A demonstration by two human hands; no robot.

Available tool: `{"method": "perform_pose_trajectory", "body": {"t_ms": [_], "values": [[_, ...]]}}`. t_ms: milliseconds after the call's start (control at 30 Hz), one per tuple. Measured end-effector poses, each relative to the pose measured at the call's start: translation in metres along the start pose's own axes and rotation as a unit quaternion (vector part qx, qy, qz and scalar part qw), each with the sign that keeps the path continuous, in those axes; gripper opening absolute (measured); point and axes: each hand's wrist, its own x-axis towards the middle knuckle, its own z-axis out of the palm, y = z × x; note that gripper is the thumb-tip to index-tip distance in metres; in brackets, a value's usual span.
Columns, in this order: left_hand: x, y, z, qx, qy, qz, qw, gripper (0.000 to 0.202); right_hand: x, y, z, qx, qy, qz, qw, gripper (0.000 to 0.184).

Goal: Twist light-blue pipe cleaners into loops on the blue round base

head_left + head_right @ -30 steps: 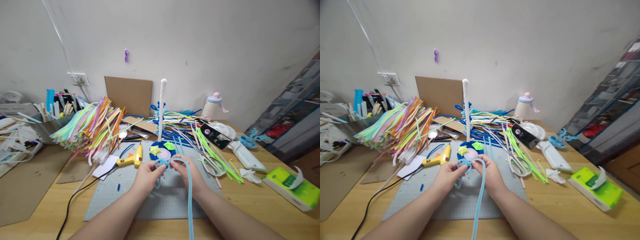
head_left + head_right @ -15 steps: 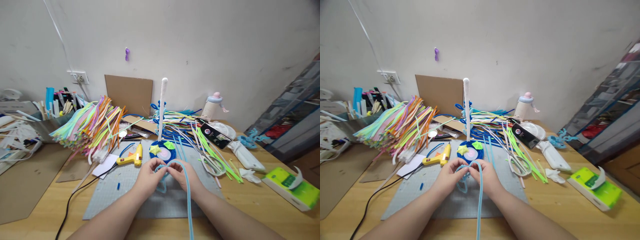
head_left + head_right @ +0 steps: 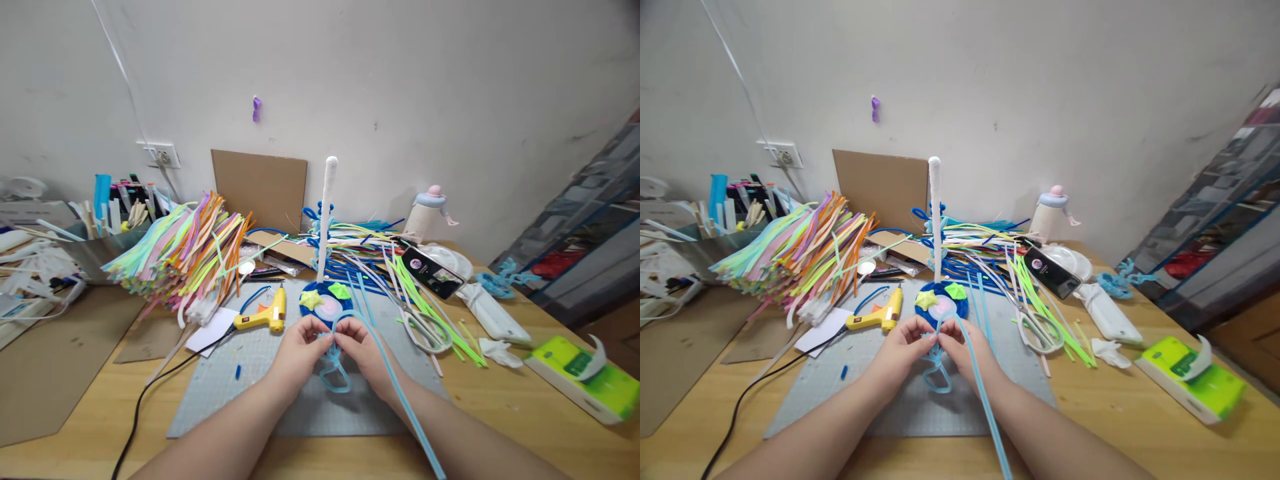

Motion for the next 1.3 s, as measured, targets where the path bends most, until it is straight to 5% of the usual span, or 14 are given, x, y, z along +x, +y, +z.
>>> {"method": "perform_pose_trajectory", "body": {"t_ms": [667,933,1067,1167,1300], "values": [[-0.002,-0.005,0.001,0.042,-0.029,0.062,0.997,0.018,0.000,0.009,-0.001,0.055,0.025,0.007,0.998,0.016],[-0.004,-0.002,0.000,0.093,-0.027,0.144,0.985,0.014,0.001,-0.002,-0.002,0.043,0.037,0.060,0.997,0.023],[-0.003,0.000,0.000,-0.043,-0.029,0.012,0.999,0.013,-0.003,-0.005,-0.002,-0.084,0.020,-0.030,0.996,0.016],[-0.003,0.002,-0.002,-0.146,-0.052,-0.103,0.983,0.017,-0.007,-0.009,-0.002,-0.230,0.014,-0.128,0.965,0.010],[-0.003,0.007,-0.007,-0.155,-0.095,-0.169,0.969,0.022,-0.010,-0.012,-0.003,-0.311,0.012,-0.171,0.935,0.007]]}}
